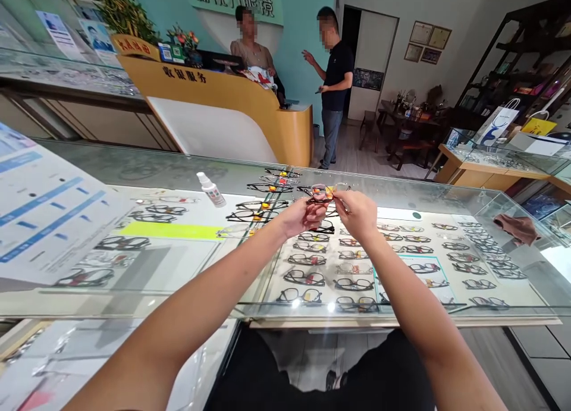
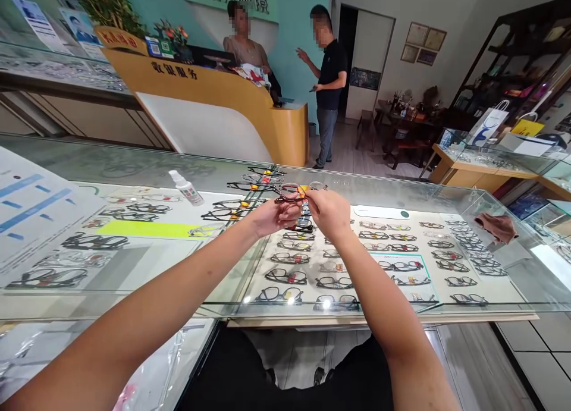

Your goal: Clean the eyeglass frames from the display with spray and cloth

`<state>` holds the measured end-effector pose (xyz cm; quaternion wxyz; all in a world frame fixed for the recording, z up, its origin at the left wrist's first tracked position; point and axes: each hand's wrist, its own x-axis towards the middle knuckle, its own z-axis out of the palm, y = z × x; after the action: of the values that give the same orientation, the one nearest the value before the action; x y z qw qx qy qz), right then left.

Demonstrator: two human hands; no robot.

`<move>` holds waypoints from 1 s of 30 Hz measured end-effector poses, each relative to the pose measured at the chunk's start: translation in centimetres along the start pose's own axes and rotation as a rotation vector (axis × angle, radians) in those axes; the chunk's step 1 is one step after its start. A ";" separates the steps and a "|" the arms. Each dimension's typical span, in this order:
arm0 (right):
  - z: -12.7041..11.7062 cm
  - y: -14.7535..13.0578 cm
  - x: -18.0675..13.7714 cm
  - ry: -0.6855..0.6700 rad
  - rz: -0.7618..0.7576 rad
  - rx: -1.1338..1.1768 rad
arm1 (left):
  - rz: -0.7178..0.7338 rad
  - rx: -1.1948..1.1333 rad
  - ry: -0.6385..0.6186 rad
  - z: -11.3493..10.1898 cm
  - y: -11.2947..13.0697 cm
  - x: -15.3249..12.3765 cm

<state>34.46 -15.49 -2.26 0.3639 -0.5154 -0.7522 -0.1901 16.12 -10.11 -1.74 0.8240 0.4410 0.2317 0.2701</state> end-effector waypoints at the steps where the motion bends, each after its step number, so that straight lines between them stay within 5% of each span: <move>1: -0.1 0.0 0.0 0.002 -0.012 -0.012 | 0.004 0.016 0.001 0.0 0.0 -0.1; 8: -0.6 -0.2 0.0 -0.006 0.023 0.064 | 0.228 0.245 0.163 0.4 -0.3 -0.1; 13: -1.1 -0.4 0.5 0.051 0.419 0.511 | 0.354 0.337 0.284 0.4 -0.5 0.3; 18: -0.9 -0.4 1.2 -0.121 0.650 1.083 | 0.453 0.435 0.317 0.5 -1.1 0.8; 22: -1.1 -0.7 1.4 -0.226 0.873 1.288 | 0.490 0.473 0.281 0.5 -1.2 0.8; 30: -1.4 -0.6 1.7 -0.225 0.917 1.425 | 0.538 0.502 0.309 -0.1 -0.9 0.9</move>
<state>34.10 -15.56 -0.04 0.5653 -0.4329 -0.4409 0.5465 16.94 -9.92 -2.72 0.5459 0.6277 0.2878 0.4745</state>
